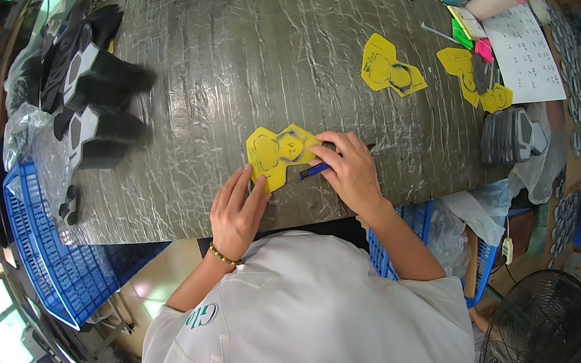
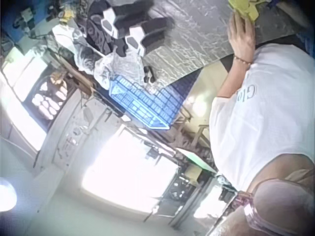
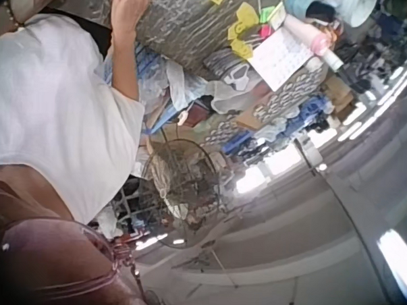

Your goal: The person handles foam pieces on a table, aligns a yellow stencil over them, and traces markings onto each piece using a pen.

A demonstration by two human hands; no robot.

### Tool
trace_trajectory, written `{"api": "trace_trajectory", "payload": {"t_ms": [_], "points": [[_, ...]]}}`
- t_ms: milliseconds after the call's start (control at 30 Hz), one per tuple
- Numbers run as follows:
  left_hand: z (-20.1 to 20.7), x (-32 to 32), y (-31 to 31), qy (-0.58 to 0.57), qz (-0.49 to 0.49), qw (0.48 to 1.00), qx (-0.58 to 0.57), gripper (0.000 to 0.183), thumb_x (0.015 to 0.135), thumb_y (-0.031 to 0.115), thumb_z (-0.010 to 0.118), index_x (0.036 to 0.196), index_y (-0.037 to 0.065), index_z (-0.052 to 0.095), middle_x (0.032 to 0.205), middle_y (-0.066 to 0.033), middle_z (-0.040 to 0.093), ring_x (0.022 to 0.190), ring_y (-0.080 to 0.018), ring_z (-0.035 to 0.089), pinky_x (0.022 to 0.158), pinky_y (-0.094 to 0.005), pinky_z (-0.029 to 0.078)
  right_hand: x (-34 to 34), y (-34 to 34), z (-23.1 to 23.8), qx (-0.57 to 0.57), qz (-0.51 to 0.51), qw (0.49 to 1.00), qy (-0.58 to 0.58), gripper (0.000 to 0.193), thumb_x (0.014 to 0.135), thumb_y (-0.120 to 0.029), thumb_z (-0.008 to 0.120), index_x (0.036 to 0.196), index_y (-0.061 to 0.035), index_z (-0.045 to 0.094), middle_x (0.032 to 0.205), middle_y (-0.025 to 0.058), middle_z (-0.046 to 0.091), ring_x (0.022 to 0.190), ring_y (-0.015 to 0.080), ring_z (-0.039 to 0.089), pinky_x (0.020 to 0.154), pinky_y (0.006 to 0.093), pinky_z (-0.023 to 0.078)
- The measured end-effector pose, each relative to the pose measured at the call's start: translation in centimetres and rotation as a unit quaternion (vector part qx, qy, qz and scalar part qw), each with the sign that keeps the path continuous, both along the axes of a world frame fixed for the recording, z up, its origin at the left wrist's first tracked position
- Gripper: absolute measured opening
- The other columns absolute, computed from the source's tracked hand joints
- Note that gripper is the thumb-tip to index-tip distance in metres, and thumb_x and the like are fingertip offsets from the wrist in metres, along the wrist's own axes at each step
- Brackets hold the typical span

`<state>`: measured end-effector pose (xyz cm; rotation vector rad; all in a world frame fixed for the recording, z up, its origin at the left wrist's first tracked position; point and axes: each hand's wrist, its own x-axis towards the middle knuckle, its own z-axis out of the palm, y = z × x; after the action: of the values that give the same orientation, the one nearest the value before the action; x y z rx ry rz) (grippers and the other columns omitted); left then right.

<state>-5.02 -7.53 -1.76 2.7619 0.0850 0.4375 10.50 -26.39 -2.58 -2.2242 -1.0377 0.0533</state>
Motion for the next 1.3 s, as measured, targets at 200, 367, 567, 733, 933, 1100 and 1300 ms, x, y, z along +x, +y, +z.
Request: {"api": "trace_trajectory", "payload": {"t_ms": [200, 367, 567, 733, 933, 1100, 1300], "points": [[0.0, 0.1, -0.3, -0.002, 0.007, 1.000, 0.016, 0.036, 0.080, 0.014, 0.076, 0.113, 0.005, 0.066, 0.125, -0.0172, 0.061, 0.115, -0.0303, 0.060, 0.090, -0.0403, 0.052, -0.4, 0.1, 0.2, -0.008, -0.004, 1.000, -0.024, 0.030, 0.075, -0.010, 0.077, 0.104, -0.0073, 0.070, 0.114, 0.0054, 0.060, 0.093, 0.0263, 0.057, 0.079, 0.0374, 0.049], [0.4, 0.4, -0.2, -0.008, -0.009, 0.999, -0.046, 0.037, 0.077, 0.009, 0.077, 0.111, -0.001, 0.066, 0.133, -0.0193, 0.058, 0.119, -0.0367, 0.059, 0.090, -0.0423, 0.054, -0.2, 0.0, 0.2, -0.008, 0.007, 1.000, -0.027, 0.032, 0.075, -0.011, 0.077, 0.105, -0.0072, 0.070, 0.116, 0.0054, 0.059, 0.094, 0.0265, 0.057, 0.080, 0.0383, 0.049], [-0.2, 0.2, -0.3, 0.014, -0.029, 0.999, -0.022, 0.035, 0.081, 0.006, 0.073, 0.113, -0.006, 0.064, 0.128, -0.0200, 0.061, 0.120, -0.0319, 0.060, 0.094, -0.0388, 0.054, -0.4, 0.1, -0.1, 0.001, -0.002, 0.999, -0.037, 0.032, 0.075, -0.011, 0.078, 0.106, -0.0071, 0.069, 0.116, 0.0057, 0.060, 0.092, 0.0264, 0.057, 0.079, 0.0383, 0.049], [0.4, 0.3, -0.5, 0.011, -0.027, 0.999, -0.031, 0.034, 0.081, 0.003, 0.073, 0.112, -0.006, 0.065, 0.124, -0.0207, 0.063, 0.117, -0.0328, 0.062, 0.094, -0.0386, 0.055, -0.9, 0.2, -0.6, 0.011, -0.013, 0.999, -0.038, 0.032, 0.076, -0.011, 0.077, 0.107, -0.0054, 0.069, 0.118, 0.0062, 0.060, 0.091, 0.0261, 0.058, 0.079, 0.0378, 0.049], [0.2, 0.3, -0.5, 0.003, -0.028, 1.000, -0.008, 0.033, 0.080, 0.004, 0.073, 0.112, -0.003, 0.066, 0.123, -0.0200, 0.063, 0.114, -0.0325, 0.063, 0.091, -0.0385, 0.056, -0.9, 0.1, -0.9, 0.013, -0.016, 0.999, -0.038, 0.034, 0.076, -0.011, 0.078, 0.108, -0.0052, 0.069, 0.119, 0.0067, 0.060, 0.091, 0.0261, 0.058, 0.079, 0.0376, 0.049], [1.2, 0.9, -0.5, 0.032, -0.018, 0.999, -0.023, 0.030, 0.079, 0.006, 0.074, 0.108, 0.000, 0.066, 0.125, -0.0170, 0.061, 0.114, -0.0313, 0.062, 0.093, -0.0399, 0.054, -0.9, 0.0, -0.7, 0.012, -0.026, 0.999, -0.032, 0.035, 0.076, -0.011, 0.078, 0.109, -0.0052, 0.069, 0.118, 0.0068, 0.060, 0.090, 0.0262, 0.058, 0.079, 0.0377, 0.049], [2.0, 2.8, 0.4, 0.079, -0.042, 0.994, -0.061, 0.016, 0.078, 0.004, 0.072, 0.087, 0.000, 0.059, 0.133, -0.0176, 0.056, 0.118, -0.0403, 0.057, 0.096, -0.0455, 0.050, -1.0, -0.2, -0.5, 0.028, -0.031, 0.998, -0.050, 0.036, 0.076, -0.012, 0.078, 0.110, -0.0052, 0.068, 0.118, 0.0072, 0.060, 0.090, 0.0268, 0.058, 0.079, 0.0373, 0.049]]}}
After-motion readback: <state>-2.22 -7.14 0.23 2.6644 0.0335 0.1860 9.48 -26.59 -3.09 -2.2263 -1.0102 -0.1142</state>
